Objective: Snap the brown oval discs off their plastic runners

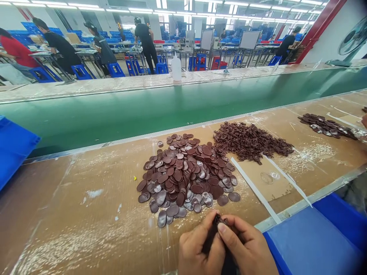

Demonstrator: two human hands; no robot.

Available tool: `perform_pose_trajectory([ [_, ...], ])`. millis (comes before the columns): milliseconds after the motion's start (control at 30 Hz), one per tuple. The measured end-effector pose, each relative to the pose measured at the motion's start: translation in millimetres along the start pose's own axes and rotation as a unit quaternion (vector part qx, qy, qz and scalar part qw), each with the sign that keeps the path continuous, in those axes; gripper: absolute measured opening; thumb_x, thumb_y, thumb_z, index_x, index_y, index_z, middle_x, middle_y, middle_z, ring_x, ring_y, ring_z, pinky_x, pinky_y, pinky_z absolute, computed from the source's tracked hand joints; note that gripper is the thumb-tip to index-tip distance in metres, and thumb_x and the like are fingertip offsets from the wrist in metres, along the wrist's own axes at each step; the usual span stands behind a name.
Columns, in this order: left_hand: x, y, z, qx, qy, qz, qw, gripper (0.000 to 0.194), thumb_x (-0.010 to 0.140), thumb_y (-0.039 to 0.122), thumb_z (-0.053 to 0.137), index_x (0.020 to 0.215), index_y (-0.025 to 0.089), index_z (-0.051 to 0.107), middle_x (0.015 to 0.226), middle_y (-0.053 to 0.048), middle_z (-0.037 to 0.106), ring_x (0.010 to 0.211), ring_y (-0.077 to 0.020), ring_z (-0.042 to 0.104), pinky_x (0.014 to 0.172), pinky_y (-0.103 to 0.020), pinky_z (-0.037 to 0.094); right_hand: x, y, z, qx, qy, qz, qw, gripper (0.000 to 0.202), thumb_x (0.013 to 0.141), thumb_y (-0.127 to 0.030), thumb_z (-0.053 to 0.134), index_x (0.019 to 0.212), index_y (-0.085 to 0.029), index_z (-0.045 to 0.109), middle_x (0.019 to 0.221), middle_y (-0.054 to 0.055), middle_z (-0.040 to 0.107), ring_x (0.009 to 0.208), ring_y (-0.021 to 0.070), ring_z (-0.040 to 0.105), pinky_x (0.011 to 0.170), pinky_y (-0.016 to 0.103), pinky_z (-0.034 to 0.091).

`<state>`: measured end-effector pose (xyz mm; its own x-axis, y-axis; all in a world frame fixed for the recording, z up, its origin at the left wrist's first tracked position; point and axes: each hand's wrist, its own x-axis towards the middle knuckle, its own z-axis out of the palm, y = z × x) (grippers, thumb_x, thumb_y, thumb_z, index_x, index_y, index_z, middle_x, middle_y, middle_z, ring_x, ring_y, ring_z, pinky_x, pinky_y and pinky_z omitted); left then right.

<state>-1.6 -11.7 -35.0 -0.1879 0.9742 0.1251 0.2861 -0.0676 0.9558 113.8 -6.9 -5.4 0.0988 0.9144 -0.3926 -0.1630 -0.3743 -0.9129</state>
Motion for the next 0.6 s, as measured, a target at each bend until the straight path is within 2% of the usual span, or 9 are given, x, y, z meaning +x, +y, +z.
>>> perform_pose_trajectory([
  [100, 0.3, 1.8, 0.2, 0.006, 0.002, -0.01, 1.0, 0.031, 0.081, 0.033, 0.069, 0.11, 0.042, 0.073, 0.1, 0.011, 0.08, 0.08, -0.0094, 0.077, 0.079, -0.013, 0.053, 0.3, -0.4, -0.7, -0.011, -0.001, -0.003, 1.0, 0.042, 0.075, -0.057, 0.077, 0.082, -0.016, 0.073, 0.072, 0.005, 0.068, 0.069, 0.0168, 0.059, 0.064, 0.022, 0.05],
  [233, -0.1, 0.4, 3.0, 0.018, 0.021, -0.004, 1.0, 0.035, 0.079, 0.028, 0.07, 0.109, 0.045, 0.073, 0.098, 0.014, 0.08, 0.078, -0.0073, 0.077, 0.08, -0.011, 0.052, 0.8, -0.9, -0.3, -0.011, -0.003, -0.002, 1.0, 0.042, 0.075, -0.057, 0.076, 0.083, -0.016, 0.074, 0.074, 0.006, 0.07, 0.07, 0.0182, 0.062, 0.065, 0.024, 0.051],
  [367, -0.9, -2.4, 4.2, 0.014, 0.029, 0.027, 0.999, 0.037, 0.079, 0.023, 0.07, 0.111, 0.041, 0.072, 0.098, 0.013, 0.08, 0.078, -0.0082, 0.077, 0.079, -0.011, 0.054, 1.0, -1.7, 0.5, -0.017, -0.003, -0.007, 1.0, 0.04, 0.075, -0.056, 0.077, 0.084, -0.017, 0.074, 0.074, 0.006, 0.071, 0.071, 0.0186, 0.063, 0.066, 0.024, 0.052],
  [500, -0.4, -4.3, 2.9, 0.065, 0.03, 0.074, 0.995, 0.039, 0.08, 0.018, 0.068, 0.115, 0.034, 0.072, 0.098, 0.007, 0.081, 0.077, -0.0107, 0.077, 0.079, -0.014, 0.057, 0.8, -2.4, 0.9, -0.016, 0.0, 0.002, 1.0, 0.043, 0.075, -0.058, 0.076, 0.084, -0.016, 0.075, 0.073, 0.006, 0.07, 0.07, 0.0185, 0.064, 0.065, 0.023, 0.052],
  [600, 0.6, -5.5, 2.2, 0.047, 0.028, 0.102, 0.993, 0.038, 0.083, 0.016, 0.064, 0.117, 0.032, 0.07, 0.097, 0.006, 0.081, 0.077, -0.009, 0.077, 0.079, -0.012, 0.057, 1.0, -3.0, 1.3, -0.001, -0.006, 0.013, 1.0, 0.043, 0.074, -0.058, 0.077, 0.085, -0.016, 0.075, 0.074, 0.006, 0.072, 0.07, 0.0177, 0.064, 0.065, 0.023, 0.052],
])
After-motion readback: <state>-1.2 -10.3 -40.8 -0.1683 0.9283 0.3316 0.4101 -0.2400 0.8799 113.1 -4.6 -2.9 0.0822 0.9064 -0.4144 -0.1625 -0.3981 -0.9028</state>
